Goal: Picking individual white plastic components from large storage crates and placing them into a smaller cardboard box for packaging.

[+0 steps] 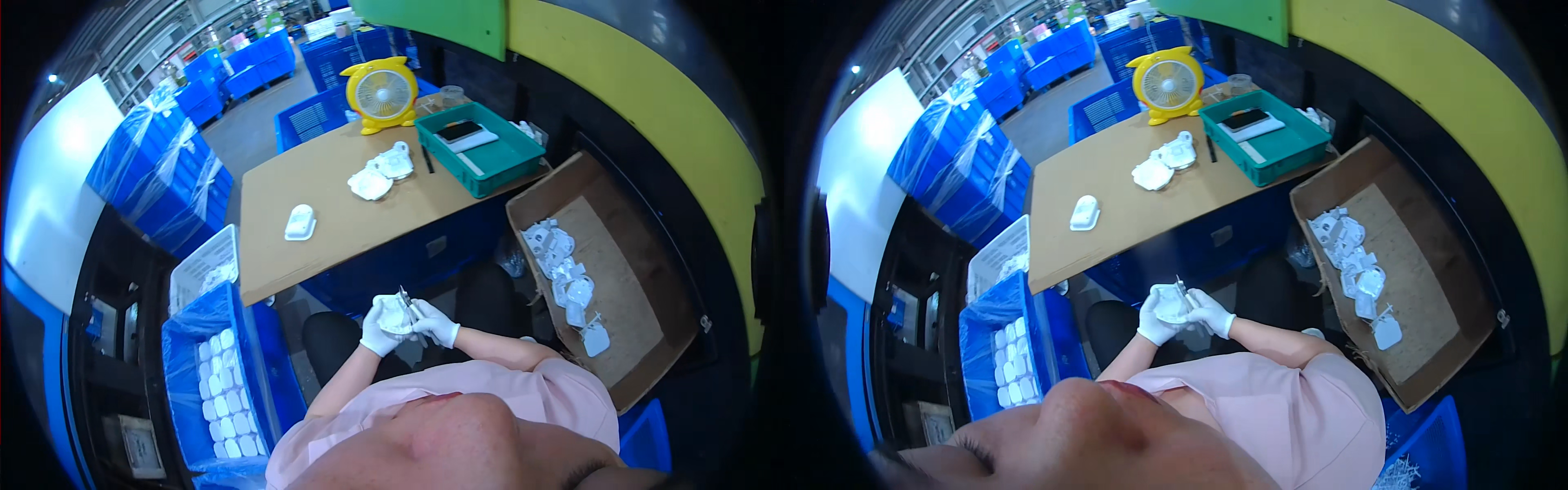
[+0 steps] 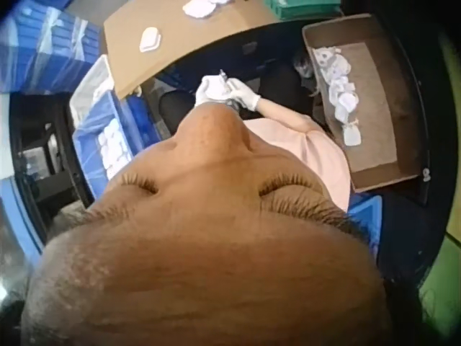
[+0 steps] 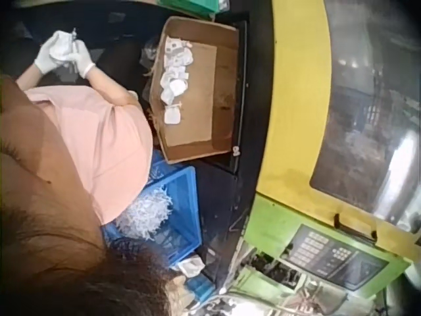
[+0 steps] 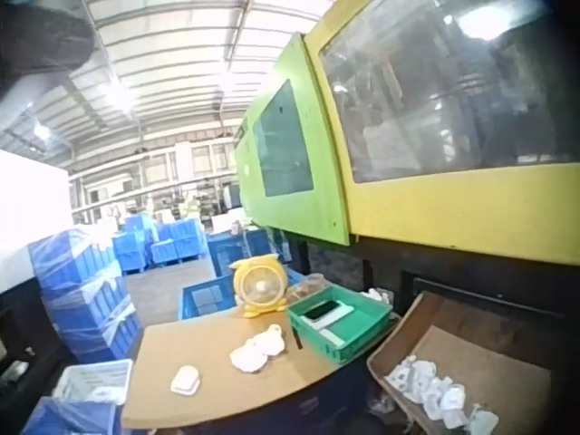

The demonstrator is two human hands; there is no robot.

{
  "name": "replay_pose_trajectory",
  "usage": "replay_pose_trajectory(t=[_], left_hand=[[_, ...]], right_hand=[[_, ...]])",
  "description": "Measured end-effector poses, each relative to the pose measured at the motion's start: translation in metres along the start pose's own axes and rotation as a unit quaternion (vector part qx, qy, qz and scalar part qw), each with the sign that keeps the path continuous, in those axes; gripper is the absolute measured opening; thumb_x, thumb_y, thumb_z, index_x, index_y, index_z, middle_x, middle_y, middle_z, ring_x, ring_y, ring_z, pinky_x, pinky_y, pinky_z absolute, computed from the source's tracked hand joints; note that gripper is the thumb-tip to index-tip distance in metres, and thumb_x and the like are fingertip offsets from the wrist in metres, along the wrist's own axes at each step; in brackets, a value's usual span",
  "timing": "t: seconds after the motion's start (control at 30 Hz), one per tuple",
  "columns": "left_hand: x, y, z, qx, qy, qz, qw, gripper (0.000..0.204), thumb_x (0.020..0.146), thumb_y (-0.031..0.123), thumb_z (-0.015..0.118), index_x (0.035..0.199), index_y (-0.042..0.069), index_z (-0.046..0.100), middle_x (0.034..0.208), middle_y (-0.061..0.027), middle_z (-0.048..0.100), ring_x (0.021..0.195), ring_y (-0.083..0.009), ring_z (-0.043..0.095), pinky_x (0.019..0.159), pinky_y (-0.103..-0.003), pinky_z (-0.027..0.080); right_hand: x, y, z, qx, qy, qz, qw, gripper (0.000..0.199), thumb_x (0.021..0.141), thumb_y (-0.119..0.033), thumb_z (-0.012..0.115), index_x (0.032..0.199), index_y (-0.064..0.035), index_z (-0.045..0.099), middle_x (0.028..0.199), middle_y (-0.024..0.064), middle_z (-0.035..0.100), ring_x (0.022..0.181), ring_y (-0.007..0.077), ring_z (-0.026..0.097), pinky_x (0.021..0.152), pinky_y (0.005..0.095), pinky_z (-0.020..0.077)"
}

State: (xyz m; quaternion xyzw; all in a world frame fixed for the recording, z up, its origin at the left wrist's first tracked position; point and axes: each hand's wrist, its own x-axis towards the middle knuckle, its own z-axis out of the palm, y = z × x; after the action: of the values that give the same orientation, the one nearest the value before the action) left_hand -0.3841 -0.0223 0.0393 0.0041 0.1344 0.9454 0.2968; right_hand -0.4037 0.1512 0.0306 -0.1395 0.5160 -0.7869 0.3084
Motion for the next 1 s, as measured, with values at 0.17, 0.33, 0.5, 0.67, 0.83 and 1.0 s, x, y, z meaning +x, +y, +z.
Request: replay_pose_trajectory(t=[0.17, 0.33, 0.5, 0.67, 0.83, 1.0], left_hand=[[-0.006, 0.003, -0.022, 0.051, 0.044, 0.036, 0.997, 0.043, 0.082, 0.035, 0.063, 0.118, 0.014, 0.050, 0.109, -0.0094, 0.059, 0.101, -0.0287, 0.058, 0.087, -0.044, 0.047], [0.002, 0.006, -0.061, 0.022, 0.201, 0.162, 0.966, 0.027, 0.086, 0.036, 0.062, 0.108, 0.025, 0.051, 0.085, -0.0051, 0.056, 0.076, -0.0233, 0.056, 0.063, -0.040, 0.048], [0.025, 0.018, -0.061, 0.113, 0.262, 0.227, 0.931, 0.053, 0.084, 0.041, 0.065, 0.132, 0.033, 0.043, 0.124, 0.0016, 0.048, 0.100, -0.0215, 0.051, 0.081, -0.039, 0.046], [0.024, 0.018, -0.056, 0.170, 0.230, 0.197, 0.938, 0.052, 0.087, 0.034, 0.062, 0.134, 0.024, 0.042, 0.120, -0.0011, 0.055, 0.099, -0.0234, 0.057, 0.077, -0.038, 0.049], [0.010, 0.016, -0.054, 0.148, 0.140, 0.198, 0.959, 0.058, 0.085, 0.029, 0.065, 0.135, 0.014, 0.040, 0.120, -0.0070, 0.056, 0.100, -0.0239, 0.060, 0.079, -0.035, 0.052], [0.006, 0.019, -0.052, 0.151, 0.105, 0.180, 0.966, 0.061, 0.083, 0.029, 0.067, 0.134, 0.012, 0.040, 0.125, -0.0104, 0.054, 0.108, -0.0273, 0.057, 0.085, -0.036, 0.051]], right_hand=[[0.006, 0.002, 0.004, -0.018, -0.062, 0.083, 0.994, 0.054, 0.066, -0.010, 0.059, 0.116, -0.0037, 0.042, 0.099, 0.0087, 0.055, 0.086, 0.0153, 0.058, 0.069, 0.0274, 0.0507], [0.012, 0.028, -0.010, -0.048, 0.043, 0.113, 0.992, 0.043, 0.069, -0.010, 0.062, 0.108, -0.0077, 0.043, 0.098, 0.0054, 0.056, 0.084, 0.0131, 0.059, 0.067, 0.0266, 0.0498], [0.014, 0.065, -0.045, -0.094, 0.011, 0.129, 0.987, 0.039, 0.071, -0.001, 0.063, 0.106, -0.0084, 0.048, 0.087, 0.0019, 0.052, 0.077, 0.0124, 0.054, 0.062, 0.0262, 0.0468], [-0.002, 0.042, -0.036, -0.417, 0.035, -0.038, 0.908, 0.056, 0.072, -0.012, 0.065, 0.125, -0.0028, 0.050, 0.109, 0.0127, 0.057, 0.102, 0.0249, 0.056, 0.091, 0.0328, 0.0436], [-0.012, 0.013, -0.010, -0.540, 0.032, -0.098, 0.836, 0.052, 0.074, -0.011, 0.063, 0.125, -0.0110, 0.051, 0.116, 0.0158, 0.055, 0.106, 0.0345, 0.054, 0.090, 0.0377, 0.0448], [-0.014, 0.018, -0.012, -0.550, 0.039, -0.085, 0.830, 0.052, 0.074, -0.011, 0.063, 0.125, -0.0122, 0.052, 0.114, 0.0149, 0.056, 0.103, 0.0337, 0.055, 0.089, 0.0378, 0.0457]])
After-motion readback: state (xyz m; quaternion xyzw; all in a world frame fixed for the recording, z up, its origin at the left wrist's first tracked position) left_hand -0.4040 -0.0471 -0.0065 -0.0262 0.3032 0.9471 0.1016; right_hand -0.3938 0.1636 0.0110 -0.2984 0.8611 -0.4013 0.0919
